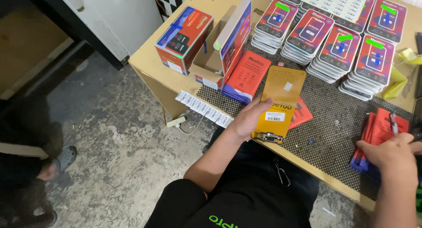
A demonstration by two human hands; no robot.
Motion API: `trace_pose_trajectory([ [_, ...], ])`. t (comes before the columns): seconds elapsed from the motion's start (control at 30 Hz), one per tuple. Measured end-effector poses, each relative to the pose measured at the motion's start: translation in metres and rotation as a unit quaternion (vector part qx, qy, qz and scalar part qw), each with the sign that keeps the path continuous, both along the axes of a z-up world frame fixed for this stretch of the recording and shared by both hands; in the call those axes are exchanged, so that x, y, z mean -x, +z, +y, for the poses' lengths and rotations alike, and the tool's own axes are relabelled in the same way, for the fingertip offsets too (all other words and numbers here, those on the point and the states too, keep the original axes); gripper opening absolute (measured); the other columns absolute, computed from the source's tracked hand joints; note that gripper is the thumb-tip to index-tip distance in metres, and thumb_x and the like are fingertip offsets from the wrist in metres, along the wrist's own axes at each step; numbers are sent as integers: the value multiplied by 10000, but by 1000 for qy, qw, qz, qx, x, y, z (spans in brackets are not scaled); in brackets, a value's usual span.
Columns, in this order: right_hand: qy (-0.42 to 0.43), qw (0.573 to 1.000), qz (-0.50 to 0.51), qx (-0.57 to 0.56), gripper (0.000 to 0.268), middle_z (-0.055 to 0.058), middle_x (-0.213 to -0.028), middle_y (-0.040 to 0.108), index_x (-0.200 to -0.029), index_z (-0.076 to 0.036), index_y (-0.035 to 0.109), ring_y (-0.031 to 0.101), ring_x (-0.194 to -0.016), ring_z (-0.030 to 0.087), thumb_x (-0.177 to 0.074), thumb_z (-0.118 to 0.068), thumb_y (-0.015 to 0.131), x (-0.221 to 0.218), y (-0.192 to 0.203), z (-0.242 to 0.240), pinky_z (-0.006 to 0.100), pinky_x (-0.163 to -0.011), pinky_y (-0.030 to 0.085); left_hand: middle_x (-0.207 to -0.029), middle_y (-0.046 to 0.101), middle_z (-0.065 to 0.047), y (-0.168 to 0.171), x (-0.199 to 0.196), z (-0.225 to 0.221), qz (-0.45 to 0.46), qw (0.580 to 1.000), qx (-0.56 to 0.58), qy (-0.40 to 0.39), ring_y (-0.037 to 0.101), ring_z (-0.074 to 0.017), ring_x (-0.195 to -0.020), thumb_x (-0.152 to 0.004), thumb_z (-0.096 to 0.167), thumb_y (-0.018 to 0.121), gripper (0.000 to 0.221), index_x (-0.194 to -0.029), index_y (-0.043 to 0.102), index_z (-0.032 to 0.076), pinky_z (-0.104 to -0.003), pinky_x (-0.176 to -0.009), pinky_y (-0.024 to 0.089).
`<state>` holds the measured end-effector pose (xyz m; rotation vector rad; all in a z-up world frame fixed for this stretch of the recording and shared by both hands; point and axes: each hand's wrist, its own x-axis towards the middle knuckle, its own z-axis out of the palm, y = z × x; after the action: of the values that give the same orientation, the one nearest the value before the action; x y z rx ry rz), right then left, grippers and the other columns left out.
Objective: The person picks up electronics components, peels off protective layers, applies labels using a pen, and places them into red and blue sleeves.
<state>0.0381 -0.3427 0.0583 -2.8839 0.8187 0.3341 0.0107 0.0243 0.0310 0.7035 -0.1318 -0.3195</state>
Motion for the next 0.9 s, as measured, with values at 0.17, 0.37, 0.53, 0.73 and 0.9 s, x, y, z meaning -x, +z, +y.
trace_pose_trajectory([
  [0.17, 13, 999, -42, 20, 1097, 279, -1417, 351, -1487, 176, 315, 446, -1369, 501, -767, -505, 785, -1, -15, -8, 562, -1092, 423, -1291, 677, -238, 10, -5, -1, -75, 996, 35, -21, 705, -342, -1096, -1046, 338, 594, 497, -1407, 558, -3, -457, -912, 584],
  [0.37, 11, 992, -128, 12, 1055, 353, -1331, 420, -1345, 128, 379, 507, -1211, 555, -779, -647, 819, 16, 2, 6, 602, -986, 466, -1348, 640, -237, 56, -6, 3, -175, 980, 56, -82, 670, -294, -1155, -1050, 487, 587, 641, -1453, 511, -6, -433, -955, 580],
  [0.53, 235, 882, -402, 75, 547, 252, -1026, 477, -988, 78, 481, 460, -1055, 445, -1041, -240, 923, 37, 20, 0, 550, -952, 430, -1353, 629, -284, 60, -12, -3, -153, 984, 61, -74, 670, -301, -1142, -1057, 451, 555, 615, -1452, 498, -17, -406, -932, 570],
  [0.73, 278, 566, -654, -418, 333, 239, -876, 481, -782, -5, 439, 537, -922, 385, -997, -249, 509, 68, 55, 43, 489, -934, 487, -1330, 638, -262, 89, -12, -9, -196, 977, 39, -69, 702, -336, -1054, -1033, 515, 600, 673, -1440, 507, -13, -452, -928, 601],
  [0.9, 431, 526, -534, -502, 229, 238, -855, 511, -979, -33, 521, 555, -520, 222, -1075, -233, 464, 84, 106, 93, 336, -478, 562, -1370, 629, -255, 112, -5, -8, -206, 972, 12, -114, 707, -304, -1081, -989, 555, 636, 777, -1514, 442, 15, -443, -930, 607],
])
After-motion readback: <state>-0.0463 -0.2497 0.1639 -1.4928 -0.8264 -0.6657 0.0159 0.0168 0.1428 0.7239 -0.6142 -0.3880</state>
